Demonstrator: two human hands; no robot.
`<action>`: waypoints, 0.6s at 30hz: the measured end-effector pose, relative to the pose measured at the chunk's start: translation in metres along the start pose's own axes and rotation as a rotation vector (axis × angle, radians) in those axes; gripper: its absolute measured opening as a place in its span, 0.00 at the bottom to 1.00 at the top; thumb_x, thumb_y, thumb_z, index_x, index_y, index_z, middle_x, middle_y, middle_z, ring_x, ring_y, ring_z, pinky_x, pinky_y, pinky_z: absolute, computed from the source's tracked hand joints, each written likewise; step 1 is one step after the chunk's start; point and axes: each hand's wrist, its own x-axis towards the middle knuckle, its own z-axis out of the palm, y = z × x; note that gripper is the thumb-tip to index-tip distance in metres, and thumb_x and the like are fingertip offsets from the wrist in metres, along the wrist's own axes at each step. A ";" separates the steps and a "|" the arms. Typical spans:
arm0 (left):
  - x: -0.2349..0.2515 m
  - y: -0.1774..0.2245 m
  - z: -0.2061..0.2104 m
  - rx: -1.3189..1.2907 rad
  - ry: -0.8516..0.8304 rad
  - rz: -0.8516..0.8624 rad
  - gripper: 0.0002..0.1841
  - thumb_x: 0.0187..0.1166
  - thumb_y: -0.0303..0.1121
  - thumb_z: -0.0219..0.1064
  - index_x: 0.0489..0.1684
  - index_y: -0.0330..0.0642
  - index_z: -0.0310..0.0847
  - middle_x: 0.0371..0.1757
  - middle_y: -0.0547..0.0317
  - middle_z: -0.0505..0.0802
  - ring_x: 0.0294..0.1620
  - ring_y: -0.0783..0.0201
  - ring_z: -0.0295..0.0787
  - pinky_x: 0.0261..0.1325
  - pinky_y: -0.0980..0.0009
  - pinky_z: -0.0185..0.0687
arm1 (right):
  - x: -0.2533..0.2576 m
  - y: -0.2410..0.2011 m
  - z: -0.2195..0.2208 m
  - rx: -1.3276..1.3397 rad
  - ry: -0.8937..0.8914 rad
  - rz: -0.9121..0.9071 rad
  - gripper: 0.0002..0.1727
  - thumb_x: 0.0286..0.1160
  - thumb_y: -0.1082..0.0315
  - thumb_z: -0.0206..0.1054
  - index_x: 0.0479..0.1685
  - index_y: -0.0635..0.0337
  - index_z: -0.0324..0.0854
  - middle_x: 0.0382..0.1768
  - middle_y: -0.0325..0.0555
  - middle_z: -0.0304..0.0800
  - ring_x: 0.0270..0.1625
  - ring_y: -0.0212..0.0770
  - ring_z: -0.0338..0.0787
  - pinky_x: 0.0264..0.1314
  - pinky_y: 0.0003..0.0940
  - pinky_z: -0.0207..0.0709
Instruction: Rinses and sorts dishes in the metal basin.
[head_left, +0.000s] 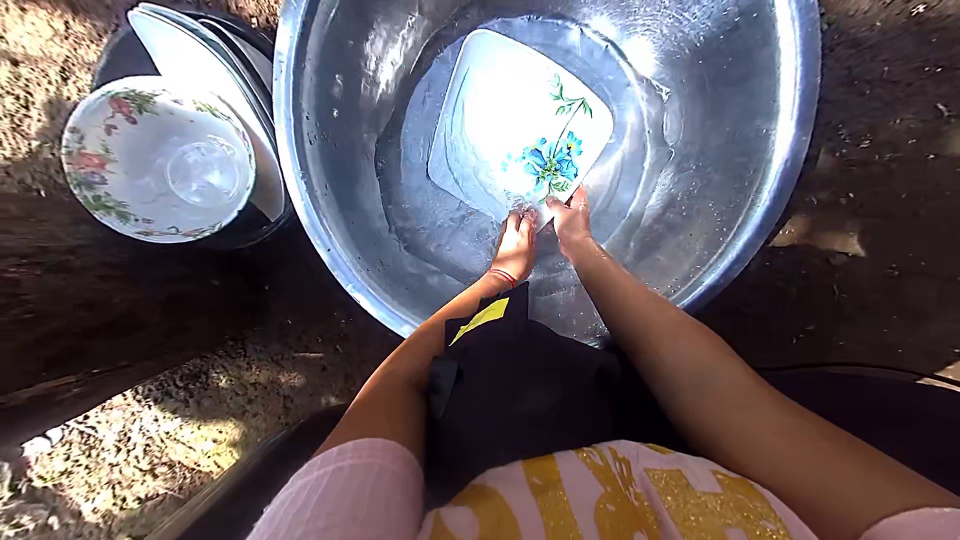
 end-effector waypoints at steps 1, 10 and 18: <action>0.004 -0.006 0.001 -0.010 0.000 0.030 0.28 0.78 0.17 0.61 0.81 0.30 0.68 0.86 0.30 0.69 0.86 0.34 0.66 0.86 0.49 0.64 | 0.001 -0.001 -0.004 -0.015 -0.028 0.017 0.37 0.80 0.80 0.62 0.89 0.71 0.52 0.82 0.66 0.68 0.80 0.50 0.75 0.81 0.42 0.71; 0.004 -0.017 -0.003 0.052 -0.066 0.044 0.26 0.80 0.21 0.63 0.80 0.27 0.70 0.83 0.28 0.72 0.85 0.34 0.67 0.88 0.46 0.61 | -0.004 0.005 -0.008 -0.023 -0.019 0.120 0.34 0.76 0.79 0.68 0.82 0.71 0.60 0.73 0.66 0.75 0.71 0.52 0.82 0.71 0.46 0.79; 0.000 0.010 -0.018 0.105 -0.056 -0.067 0.26 0.81 0.23 0.64 0.79 0.27 0.70 0.81 0.24 0.72 0.83 0.30 0.68 0.84 0.41 0.64 | 0.008 -0.003 -0.008 -0.115 -0.059 0.022 0.34 0.76 0.80 0.67 0.83 0.72 0.60 0.75 0.69 0.75 0.72 0.55 0.82 0.74 0.50 0.79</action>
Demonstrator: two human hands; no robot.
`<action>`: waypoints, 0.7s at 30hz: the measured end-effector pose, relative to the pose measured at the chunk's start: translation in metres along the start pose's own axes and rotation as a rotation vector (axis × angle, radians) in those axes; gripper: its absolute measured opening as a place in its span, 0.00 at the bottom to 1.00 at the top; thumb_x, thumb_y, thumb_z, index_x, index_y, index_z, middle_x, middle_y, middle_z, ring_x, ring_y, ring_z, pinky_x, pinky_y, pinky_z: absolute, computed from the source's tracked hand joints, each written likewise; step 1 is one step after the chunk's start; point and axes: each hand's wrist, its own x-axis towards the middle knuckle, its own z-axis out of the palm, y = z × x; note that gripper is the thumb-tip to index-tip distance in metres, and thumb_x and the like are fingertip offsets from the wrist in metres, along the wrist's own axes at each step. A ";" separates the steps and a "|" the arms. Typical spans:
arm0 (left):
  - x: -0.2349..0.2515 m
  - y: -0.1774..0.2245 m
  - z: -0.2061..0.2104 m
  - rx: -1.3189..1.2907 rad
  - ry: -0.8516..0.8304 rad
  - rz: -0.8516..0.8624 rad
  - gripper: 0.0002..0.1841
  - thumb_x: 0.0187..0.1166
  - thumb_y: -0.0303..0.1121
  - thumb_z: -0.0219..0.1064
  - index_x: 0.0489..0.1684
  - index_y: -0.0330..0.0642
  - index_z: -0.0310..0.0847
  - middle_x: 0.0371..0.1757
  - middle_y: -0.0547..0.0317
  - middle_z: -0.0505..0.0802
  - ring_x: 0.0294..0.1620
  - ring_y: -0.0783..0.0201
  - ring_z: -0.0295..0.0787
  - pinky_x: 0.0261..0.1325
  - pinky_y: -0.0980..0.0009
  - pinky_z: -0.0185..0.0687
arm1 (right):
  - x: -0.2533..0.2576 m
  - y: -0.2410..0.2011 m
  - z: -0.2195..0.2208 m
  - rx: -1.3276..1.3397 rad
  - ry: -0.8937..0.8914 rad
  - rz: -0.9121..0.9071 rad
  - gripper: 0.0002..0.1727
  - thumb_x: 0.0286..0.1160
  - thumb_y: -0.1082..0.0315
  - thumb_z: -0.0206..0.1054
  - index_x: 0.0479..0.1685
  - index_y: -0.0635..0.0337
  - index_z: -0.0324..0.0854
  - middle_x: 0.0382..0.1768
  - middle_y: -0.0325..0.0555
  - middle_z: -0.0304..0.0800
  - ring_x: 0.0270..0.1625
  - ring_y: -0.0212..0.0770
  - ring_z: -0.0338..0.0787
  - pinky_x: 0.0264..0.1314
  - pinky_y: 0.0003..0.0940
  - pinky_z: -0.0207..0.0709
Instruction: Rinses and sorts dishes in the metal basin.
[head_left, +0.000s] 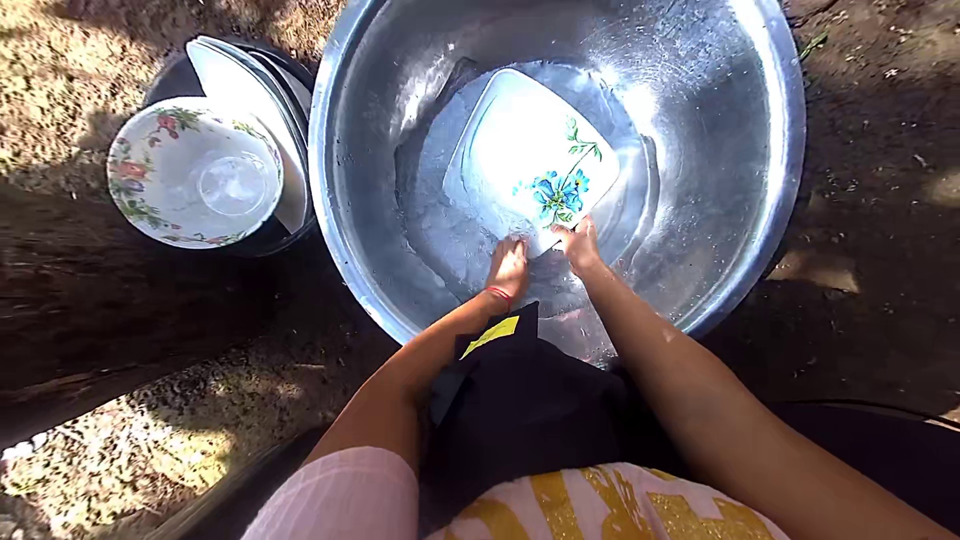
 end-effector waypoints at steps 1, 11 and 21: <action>-0.002 0.007 0.010 -0.040 -0.060 0.059 0.26 0.81 0.22 0.65 0.79 0.27 0.70 0.81 0.25 0.73 0.82 0.31 0.70 0.83 0.44 0.66 | 0.001 0.000 -0.001 -0.007 0.002 0.002 0.33 0.77 0.79 0.67 0.83 0.73 0.60 0.74 0.70 0.75 0.71 0.56 0.83 0.73 0.51 0.79; 0.027 -0.052 -0.022 0.150 0.068 -0.045 0.25 0.88 0.29 0.55 0.81 0.24 0.68 0.85 0.23 0.67 0.89 0.28 0.57 0.90 0.36 0.48 | 0.037 -0.039 -0.048 -0.216 -0.199 0.175 0.36 0.82 0.77 0.63 0.89 0.56 0.53 0.72 0.65 0.77 0.58 0.56 0.87 0.53 0.51 0.83; 0.013 0.027 0.006 -0.155 -0.085 0.153 0.21 0.86 0.22 0.59 0.77 0.26 0.73 0.82 0.28 0.74 0.85 0.34 0.67 0.88 0.49 0.59 | 0.016 -0.004 -0.017 -0.026 0.115 0.122 0.28 0.88 0.75 0.56 0.87 0.62 0.57 0.71 0.69 0.76 0.52 0.57 0.90 0.49 0.52 0.86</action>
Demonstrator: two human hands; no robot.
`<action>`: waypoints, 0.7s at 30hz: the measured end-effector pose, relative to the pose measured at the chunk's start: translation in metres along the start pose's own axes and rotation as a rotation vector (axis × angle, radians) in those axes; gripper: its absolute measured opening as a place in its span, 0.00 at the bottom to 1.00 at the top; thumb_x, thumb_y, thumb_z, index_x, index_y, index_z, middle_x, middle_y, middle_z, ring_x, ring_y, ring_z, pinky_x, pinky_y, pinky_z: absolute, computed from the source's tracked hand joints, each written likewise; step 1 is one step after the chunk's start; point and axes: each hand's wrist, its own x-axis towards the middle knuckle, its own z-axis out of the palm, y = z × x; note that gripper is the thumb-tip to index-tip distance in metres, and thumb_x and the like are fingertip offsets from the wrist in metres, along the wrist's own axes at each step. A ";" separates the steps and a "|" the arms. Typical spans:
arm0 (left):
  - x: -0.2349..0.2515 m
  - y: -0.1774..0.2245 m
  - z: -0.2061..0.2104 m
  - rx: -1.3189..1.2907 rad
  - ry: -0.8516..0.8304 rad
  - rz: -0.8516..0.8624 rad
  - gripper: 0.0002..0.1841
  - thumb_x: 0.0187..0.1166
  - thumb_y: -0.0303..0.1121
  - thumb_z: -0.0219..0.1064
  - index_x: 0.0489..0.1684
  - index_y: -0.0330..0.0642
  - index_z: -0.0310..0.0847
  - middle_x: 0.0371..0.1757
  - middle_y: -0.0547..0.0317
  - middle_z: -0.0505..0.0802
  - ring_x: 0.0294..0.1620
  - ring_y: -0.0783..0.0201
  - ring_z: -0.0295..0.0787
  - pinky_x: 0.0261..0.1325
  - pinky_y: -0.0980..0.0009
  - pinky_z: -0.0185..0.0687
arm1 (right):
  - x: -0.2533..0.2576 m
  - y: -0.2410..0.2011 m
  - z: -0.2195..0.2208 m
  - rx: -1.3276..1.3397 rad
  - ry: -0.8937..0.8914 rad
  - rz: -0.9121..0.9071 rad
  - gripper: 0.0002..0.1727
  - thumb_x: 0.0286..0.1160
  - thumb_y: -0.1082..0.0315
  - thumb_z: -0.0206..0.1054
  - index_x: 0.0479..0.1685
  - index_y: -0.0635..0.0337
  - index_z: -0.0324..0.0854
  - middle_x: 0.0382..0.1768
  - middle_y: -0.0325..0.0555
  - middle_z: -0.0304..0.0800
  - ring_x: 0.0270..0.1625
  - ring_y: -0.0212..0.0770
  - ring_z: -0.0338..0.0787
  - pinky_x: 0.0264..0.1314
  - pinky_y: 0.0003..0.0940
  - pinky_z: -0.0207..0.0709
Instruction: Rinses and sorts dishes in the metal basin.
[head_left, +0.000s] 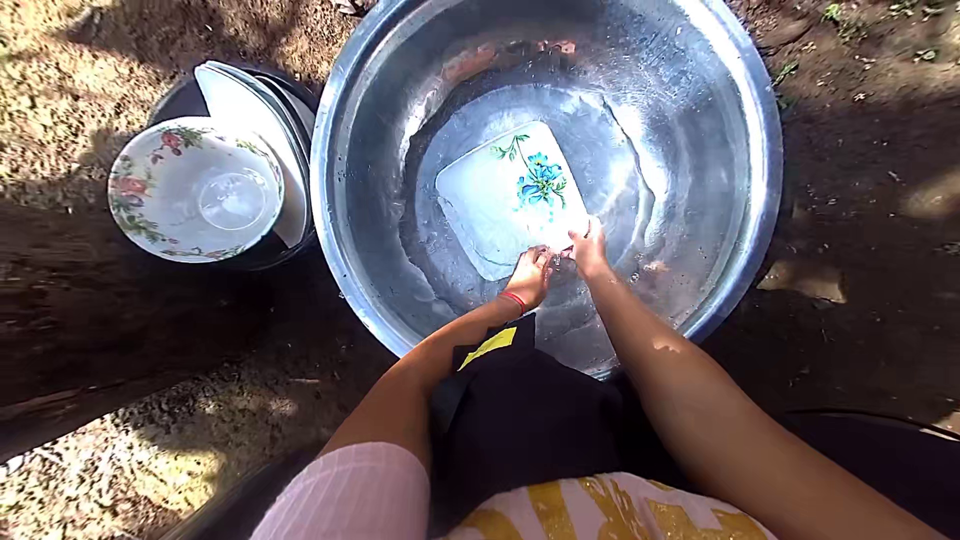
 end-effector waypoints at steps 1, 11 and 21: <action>0.002 -0.013 0.004 0.021 -0.002 0.038 0.20 0.86 0.22 0.58 0.76 0.27 0.75 0.80 0.30 0.77 0.83 0.35 0.70 0.86 0.48 0.62 | 0.005 -0.001 -0.005 -0.103 0.005 -0.024 0.28 0.87 0.75 0.56 0.86 0.63 0.61 0.72 0.70 0.77 0.56 0.59 0.89 0.54 0.55 0.85; 0.006 -0.034 0.002 0.054 0.212 -0.214 0.28 0.80 0.24 0.63 0.81 0.27 0.69 0.88 0.23 0.63 0.89 0.28 0.56 0.89 0.39 0.53 | -0.012 -0.001 0.002 -0.034 0.098 -0.078 0.43 0.79 0.74 0.68 0.90 0.72 0.45 0.83 0.71 0.65 0.84 0.56 0.71 0.86 0.46 0.65; -0.019 -0.053 -0.021 0.176 0.048 -0.201 0.26 0.85 0.26 0.60 0.81 0.25 0.68 0.84 0.23 0.68 0.87 0.28 0.60 0.88 0.40 0.55 | 0.005 -0.004 -0.017 -0.065 0.087 -0.171 0.23 0.94 0.64 0.53 0.74 0.76 0.70 0.70 0.70 0.79 0.72 0.53 0.80 0.77 0.46 0.69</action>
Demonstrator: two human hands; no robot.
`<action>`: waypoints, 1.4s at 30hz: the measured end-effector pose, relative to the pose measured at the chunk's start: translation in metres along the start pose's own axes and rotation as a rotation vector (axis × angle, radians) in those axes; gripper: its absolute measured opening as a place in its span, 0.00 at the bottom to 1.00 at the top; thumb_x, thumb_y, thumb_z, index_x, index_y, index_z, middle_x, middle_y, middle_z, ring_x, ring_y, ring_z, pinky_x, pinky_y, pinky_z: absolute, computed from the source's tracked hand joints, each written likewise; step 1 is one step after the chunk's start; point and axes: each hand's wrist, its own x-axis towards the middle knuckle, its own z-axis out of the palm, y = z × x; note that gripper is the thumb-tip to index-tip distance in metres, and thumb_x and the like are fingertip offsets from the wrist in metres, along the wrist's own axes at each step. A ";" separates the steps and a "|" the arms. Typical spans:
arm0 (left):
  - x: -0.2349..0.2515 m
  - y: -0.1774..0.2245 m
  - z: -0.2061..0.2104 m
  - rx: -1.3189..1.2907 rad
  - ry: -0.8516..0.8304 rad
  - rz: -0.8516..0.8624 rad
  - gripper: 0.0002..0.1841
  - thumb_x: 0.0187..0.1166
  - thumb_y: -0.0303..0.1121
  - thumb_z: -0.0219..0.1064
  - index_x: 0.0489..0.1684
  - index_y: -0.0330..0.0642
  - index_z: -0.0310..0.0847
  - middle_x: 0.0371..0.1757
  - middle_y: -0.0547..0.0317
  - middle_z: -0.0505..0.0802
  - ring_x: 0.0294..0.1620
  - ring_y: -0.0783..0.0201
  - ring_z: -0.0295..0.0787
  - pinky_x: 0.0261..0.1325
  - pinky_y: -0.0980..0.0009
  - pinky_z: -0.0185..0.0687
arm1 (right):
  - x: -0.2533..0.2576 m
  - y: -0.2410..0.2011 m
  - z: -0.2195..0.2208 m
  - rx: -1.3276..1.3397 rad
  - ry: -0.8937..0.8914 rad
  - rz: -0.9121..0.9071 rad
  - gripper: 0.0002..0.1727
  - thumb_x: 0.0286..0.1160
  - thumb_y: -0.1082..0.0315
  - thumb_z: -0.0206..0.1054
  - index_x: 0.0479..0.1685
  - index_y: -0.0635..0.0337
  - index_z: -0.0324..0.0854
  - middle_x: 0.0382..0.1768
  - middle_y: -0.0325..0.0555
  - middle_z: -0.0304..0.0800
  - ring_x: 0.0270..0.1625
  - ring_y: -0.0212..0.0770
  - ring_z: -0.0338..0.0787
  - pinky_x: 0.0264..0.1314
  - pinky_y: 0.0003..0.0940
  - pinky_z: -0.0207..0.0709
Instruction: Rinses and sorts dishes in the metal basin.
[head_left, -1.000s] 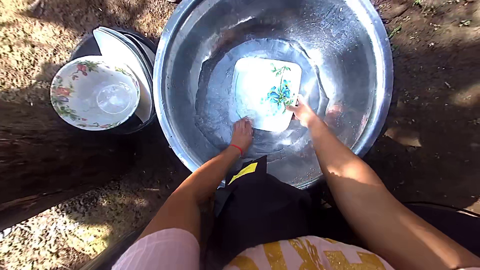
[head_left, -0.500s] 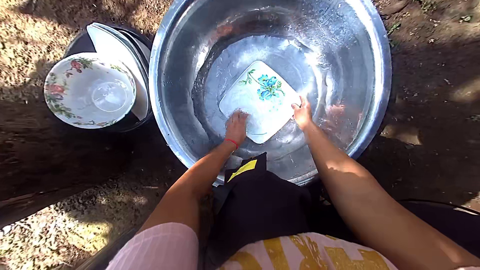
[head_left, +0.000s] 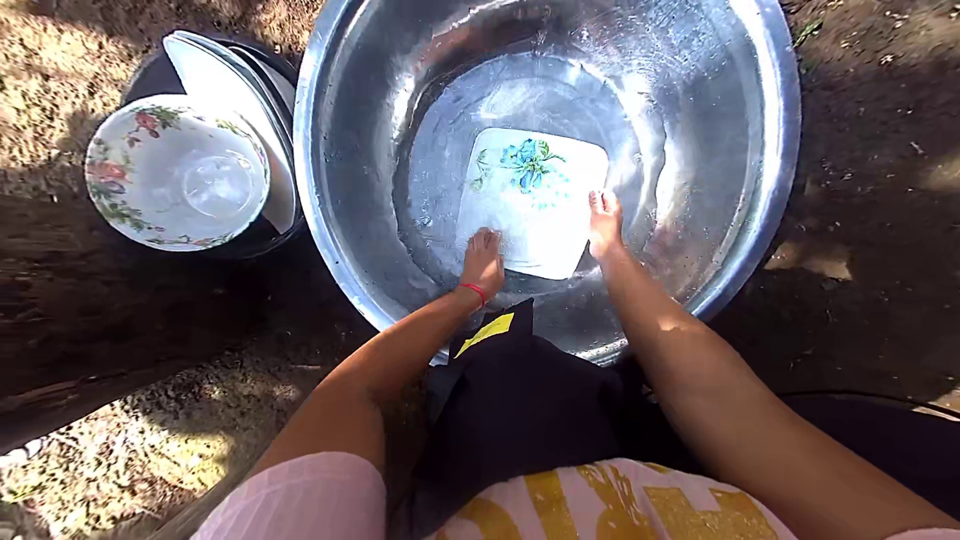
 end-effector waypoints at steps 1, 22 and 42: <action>-0.003 0.014 0.007 -0.067 0.004 0.042 0.26 0.83 0.25 0.62 0.80 0.25 0.69 0.85 0.24 0.68 0.87 0.30 0.61 0.88 0.42 0.56 | -0.008 0.006 0.004 0.079 -0.046 0.000 0.25 0.94 0.64 0.52 0.79 0.76 0.65 0.76 0.69 0.75 0.78 0.52 0.76 0.82 0.44 0.66; 0.067 -0.020 0.021 0.300 0.048 0.376 0.40 0.83 0.47 0.61 0.93 0.34 0.53 0.95 0.38 0.54 0.97 0.39 0.41 0.91 0.33 0.30 | -0.020 0.010 0.002 -0.380 -0.224 -0.057 0.27 0.95 0.63 0.48 0.82 0.77 0.65 0.78 0.74 0.74 0.83 0.63 0.73 0.88 0.54 0.58; 0.085 0.028 0.007 -0.127 0.138 0.258 0.26 0.84 0.23 0.54 0.83 0.25 0.66 0.87 0.27 0.67 0.90 0.34 0.58 0.92 0.48 0.51 | -0.026 0.006 0.014 -0.250 -0.438 -0.001 0.25 0.96 0.66 0.44 0.82 0.74 0.66 0.78 0.72 0.74 0.83 0.59 0.73 0.88 0.53 0.60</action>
